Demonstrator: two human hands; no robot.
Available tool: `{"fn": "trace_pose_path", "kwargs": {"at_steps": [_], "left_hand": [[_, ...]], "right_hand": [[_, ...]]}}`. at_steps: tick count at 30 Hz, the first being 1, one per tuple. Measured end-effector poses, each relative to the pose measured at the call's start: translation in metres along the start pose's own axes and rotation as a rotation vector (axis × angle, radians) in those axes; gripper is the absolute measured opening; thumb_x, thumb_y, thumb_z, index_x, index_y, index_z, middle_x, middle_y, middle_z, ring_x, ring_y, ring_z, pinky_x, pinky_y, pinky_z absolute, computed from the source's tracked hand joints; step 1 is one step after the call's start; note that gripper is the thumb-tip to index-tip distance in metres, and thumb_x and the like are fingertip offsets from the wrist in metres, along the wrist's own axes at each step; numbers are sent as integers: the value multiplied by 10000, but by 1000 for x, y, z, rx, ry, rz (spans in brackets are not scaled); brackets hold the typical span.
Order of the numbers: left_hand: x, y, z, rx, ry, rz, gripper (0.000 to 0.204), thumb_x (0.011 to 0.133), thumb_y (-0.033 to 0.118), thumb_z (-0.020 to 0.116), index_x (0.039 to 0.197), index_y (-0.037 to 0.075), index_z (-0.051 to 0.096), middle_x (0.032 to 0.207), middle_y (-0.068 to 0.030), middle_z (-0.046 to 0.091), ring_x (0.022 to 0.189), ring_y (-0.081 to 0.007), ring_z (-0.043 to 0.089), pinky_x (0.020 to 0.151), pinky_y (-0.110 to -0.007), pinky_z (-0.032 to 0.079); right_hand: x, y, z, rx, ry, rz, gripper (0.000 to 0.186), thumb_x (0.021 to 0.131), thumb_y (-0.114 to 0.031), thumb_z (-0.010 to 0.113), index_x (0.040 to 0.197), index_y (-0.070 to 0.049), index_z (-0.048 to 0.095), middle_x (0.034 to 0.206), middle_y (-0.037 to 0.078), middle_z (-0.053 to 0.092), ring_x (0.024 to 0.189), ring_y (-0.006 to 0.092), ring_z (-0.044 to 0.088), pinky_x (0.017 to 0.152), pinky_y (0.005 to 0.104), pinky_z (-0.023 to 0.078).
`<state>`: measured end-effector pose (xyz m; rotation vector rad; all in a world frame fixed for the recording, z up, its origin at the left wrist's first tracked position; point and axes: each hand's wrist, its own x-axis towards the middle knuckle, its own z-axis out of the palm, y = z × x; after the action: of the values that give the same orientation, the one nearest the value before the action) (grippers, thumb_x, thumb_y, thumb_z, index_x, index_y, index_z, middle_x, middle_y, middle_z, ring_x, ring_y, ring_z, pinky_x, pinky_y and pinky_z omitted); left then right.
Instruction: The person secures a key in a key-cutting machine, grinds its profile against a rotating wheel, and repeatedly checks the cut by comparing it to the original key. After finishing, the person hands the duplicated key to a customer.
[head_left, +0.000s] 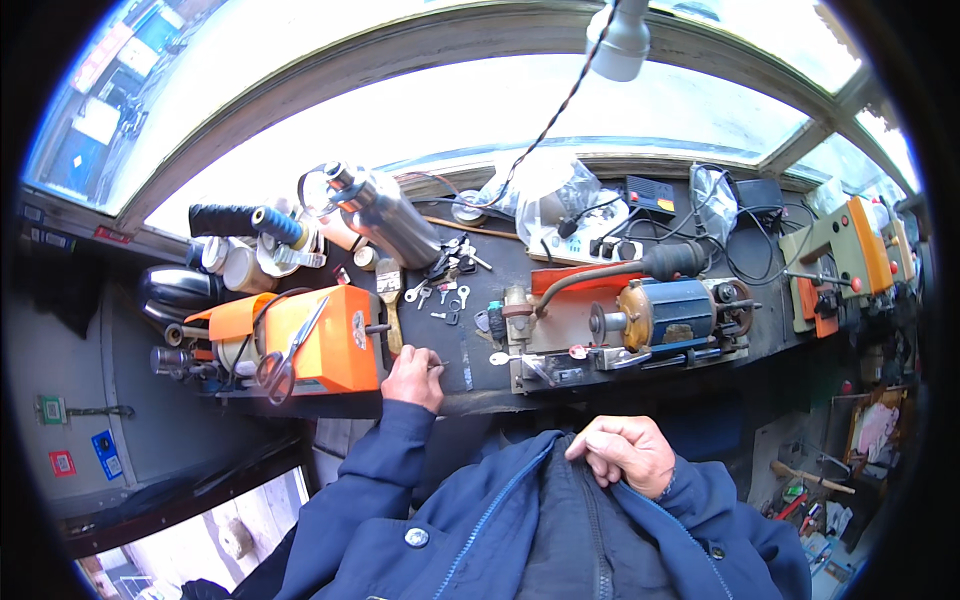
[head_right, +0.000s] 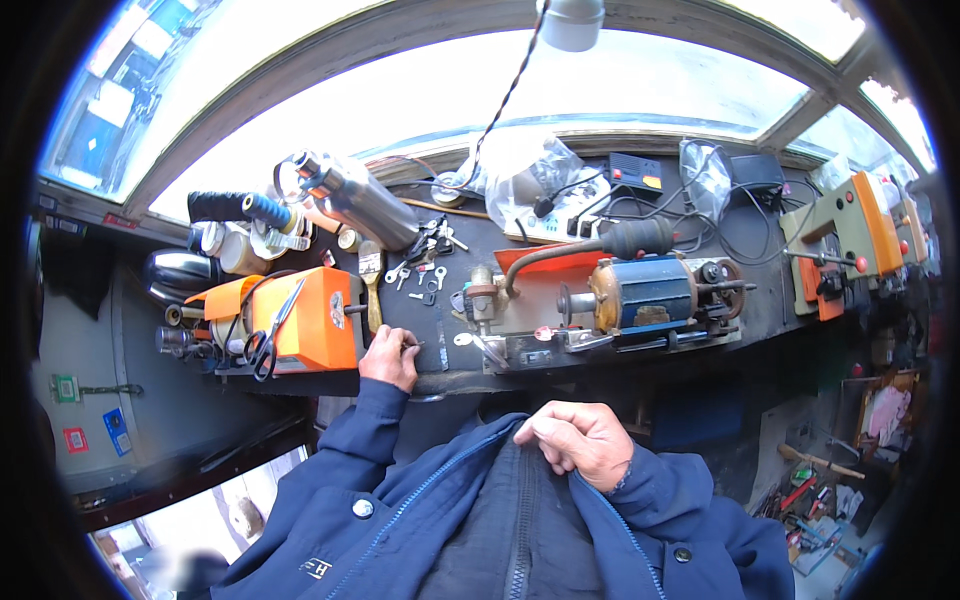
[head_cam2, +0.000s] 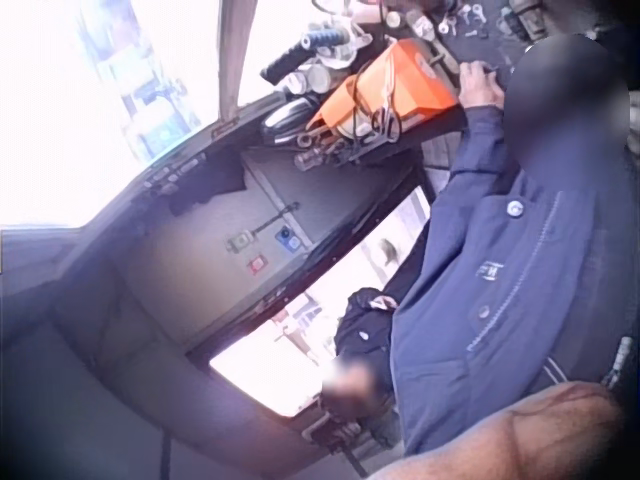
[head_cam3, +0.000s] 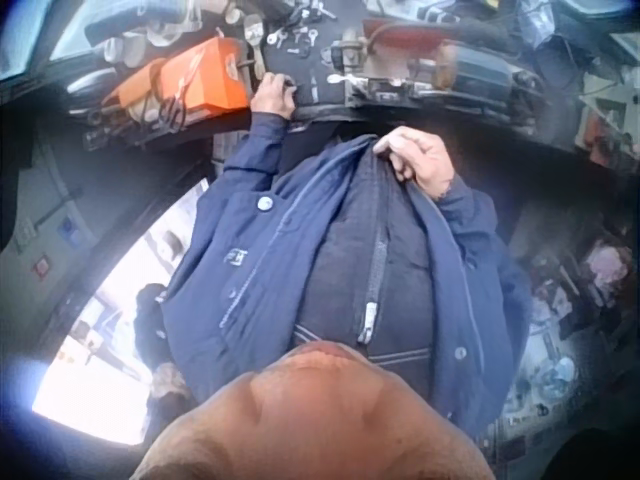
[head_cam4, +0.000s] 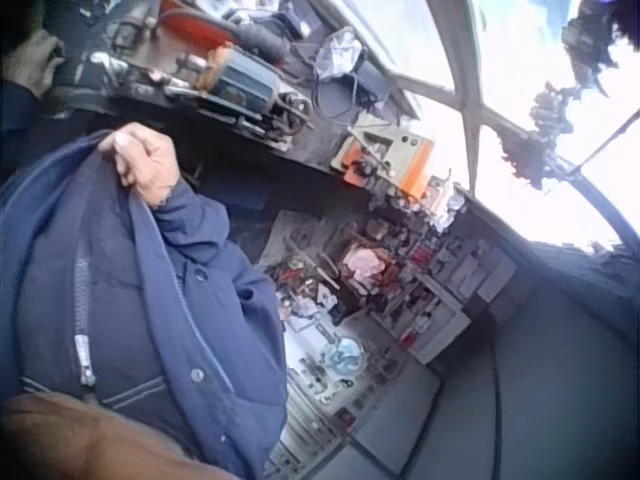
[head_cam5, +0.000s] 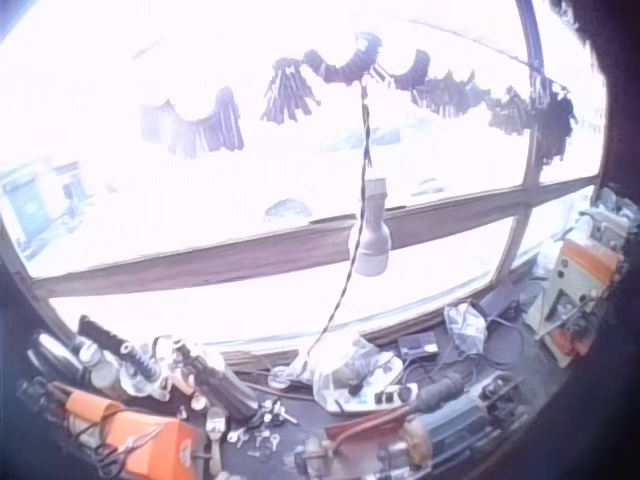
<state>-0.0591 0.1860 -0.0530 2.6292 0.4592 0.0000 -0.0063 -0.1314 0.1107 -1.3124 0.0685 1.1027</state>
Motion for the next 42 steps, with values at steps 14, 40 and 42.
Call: {"fn": "trace_pose_path", "kwargs": {"at_steps": [14,40,42], "left_hand": [[-53,120,-84,-728,211,643,290,763,-129,747,986,22,641,810,-104,684,697,-237,673,625,-319,545],[-102,109,-80,-1356,-142,187,269,953,-101,596,1193,-10,515,1037,-135,680,933,-179,704,854,-300,562],[-105,99,-73,-1391,-181,187,272,960,-81,602,1208,-15,510,1060,-131,678,935,-183,704,861,-307,562]], "right_hand": [[23,12,37,114,-63,-269,285,969,-116,692,1222,-2,626,913,-3,622,748,28,554,634,188,459],[16,17,43,-27,-79,-395,152,940,23,669,1090,20,695,925,44,682,807,70,636,718,216,495],[16,17,43,-58,-62,-439,136,943,15,662,1075,27,691,892,37,658,772,67,614,706,220,492]]}}
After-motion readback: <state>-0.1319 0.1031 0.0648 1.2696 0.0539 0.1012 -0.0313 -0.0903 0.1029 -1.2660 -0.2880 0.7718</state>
